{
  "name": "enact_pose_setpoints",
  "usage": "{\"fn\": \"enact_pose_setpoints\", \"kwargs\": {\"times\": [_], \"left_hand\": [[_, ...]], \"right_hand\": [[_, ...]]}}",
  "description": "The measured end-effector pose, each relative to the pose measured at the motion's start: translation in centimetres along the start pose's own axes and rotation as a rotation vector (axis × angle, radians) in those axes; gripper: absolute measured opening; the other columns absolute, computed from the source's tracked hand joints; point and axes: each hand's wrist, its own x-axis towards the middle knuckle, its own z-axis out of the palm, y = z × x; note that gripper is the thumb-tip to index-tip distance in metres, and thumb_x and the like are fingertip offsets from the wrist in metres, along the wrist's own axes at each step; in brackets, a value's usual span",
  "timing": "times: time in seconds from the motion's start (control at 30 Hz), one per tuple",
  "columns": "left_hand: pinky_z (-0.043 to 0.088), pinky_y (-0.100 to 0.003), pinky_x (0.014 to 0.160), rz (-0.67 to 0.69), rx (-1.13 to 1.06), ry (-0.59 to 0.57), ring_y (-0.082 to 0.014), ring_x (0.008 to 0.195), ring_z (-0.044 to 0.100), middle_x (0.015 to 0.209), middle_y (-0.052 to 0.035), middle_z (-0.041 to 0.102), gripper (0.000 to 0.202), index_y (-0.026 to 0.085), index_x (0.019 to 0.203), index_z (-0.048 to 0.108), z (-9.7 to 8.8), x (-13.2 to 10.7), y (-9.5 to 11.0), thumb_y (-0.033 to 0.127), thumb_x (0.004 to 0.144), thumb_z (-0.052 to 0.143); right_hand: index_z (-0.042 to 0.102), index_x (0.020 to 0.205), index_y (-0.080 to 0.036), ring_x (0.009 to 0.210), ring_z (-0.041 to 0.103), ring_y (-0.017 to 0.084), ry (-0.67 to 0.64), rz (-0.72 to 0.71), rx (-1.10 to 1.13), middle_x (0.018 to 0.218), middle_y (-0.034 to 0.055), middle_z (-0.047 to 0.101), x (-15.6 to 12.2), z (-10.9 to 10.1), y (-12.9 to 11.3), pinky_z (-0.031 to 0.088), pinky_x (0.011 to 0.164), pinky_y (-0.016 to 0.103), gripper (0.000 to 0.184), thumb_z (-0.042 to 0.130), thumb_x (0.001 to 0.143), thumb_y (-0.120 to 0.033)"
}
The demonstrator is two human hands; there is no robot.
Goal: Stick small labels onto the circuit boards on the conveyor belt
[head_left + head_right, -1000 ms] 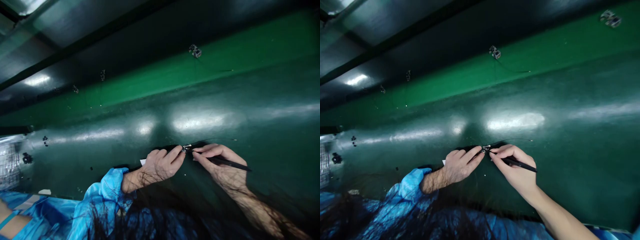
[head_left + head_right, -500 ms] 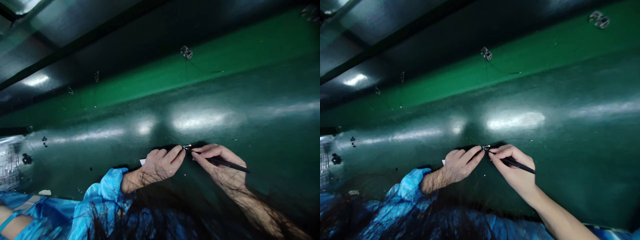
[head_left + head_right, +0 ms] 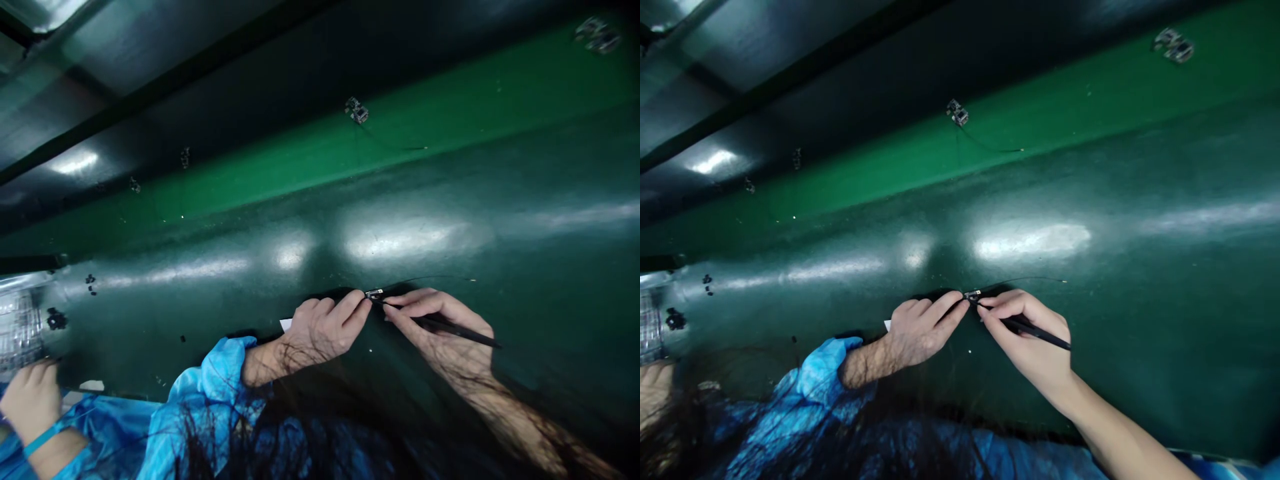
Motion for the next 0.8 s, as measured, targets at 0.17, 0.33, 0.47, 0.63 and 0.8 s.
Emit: {"fn": "enact_pose_setpoints", "kwargs": {"times": [0.17,0.33,0.47,0.63,0.8], "left_hand": [[0.048,-0.026,0.045,0.023,0.080,-0.027,-0.0090,0.054,0.057,0.115,0.0109,0.085,0.042,0.034,0.107,0.086,-0.2,0.0,0.2,0.009,0.099,0.054],[0.048,-0.028,0.047,0.017,0.001,-0.051,-0.0112,0.056,0.059,0.119,0.0034,0.085,0.035,0.028,0.113,0.085,0.1,-0.7,0.1,0.011,0.097,0.058],[0.049,-0.032,0.050,0.001,-0.084,-0.164,-0.0130,0.062,0.062,0.128,-0.0013,0.082,0.040,0.028,0.126,0.080,0.7,-1.3,0.0,0.009,0.092,0.067],[0.052,-0.033,0.055,-0.087,-0.162,-0.224,-0.0152,0.068,0.068,0.130,-0.0014,0.082,0.042,0.031,0.129,0.078,1.3,-2.0,0.4,0.010,0.094,0.068],[0.062,-0.037,0.059,-0.193,-0.282,-0.219,-0.0220,0.076,0.076,0.131,-0.0028,0.082,0.049,0.033,0.132,0.077,2.3,-2.0,0.1,0.011,0.089,0.070]], "right_hand": [[0.072,0.077,-0.027,0.078,0.077,0.010,-0.010,-0.009,0.012,0.087,-0.0037,0.081,0.2,0.0,-0.2,0.062,0.077,0.018,0.020,0.088,0.081,-0.017],[0.071,0.076,-0.026,0.079,0.077,0.011,-0.022,-0.034,-0.008,0.086,-0.0033,0.082,0.3,0.2,-0.1,0.062,0.076,0.019,0.020,0.088,0.082,-0.017],[0.070,0.078,-0.027,0.077,0.078,0.014,-0.031,-0.058,-0.030,0.089,-0.0025,0.081,0.4,0.2,0.3,0.064,0.074,0.024,0.020,0.086,0.084,-0.018],[0.077,0.115,-0.036,0.095,0.080,0.023,-0.128,-0.368,-0.312,0.112,0.0031,0.083,0.9,-0.9,1.9,0.069,0.085,0.039,0.033,0.075,0.090,-0.014],[0.081,0.118,-0.037,0.086,0.079,0.033,-0.219,-0.568,-0.650,0.104,0.0079,0.085,2.4,-0.6,3.8,0.068,0.068,0.048,0.028,0.071,0.093,-0.029]]}}
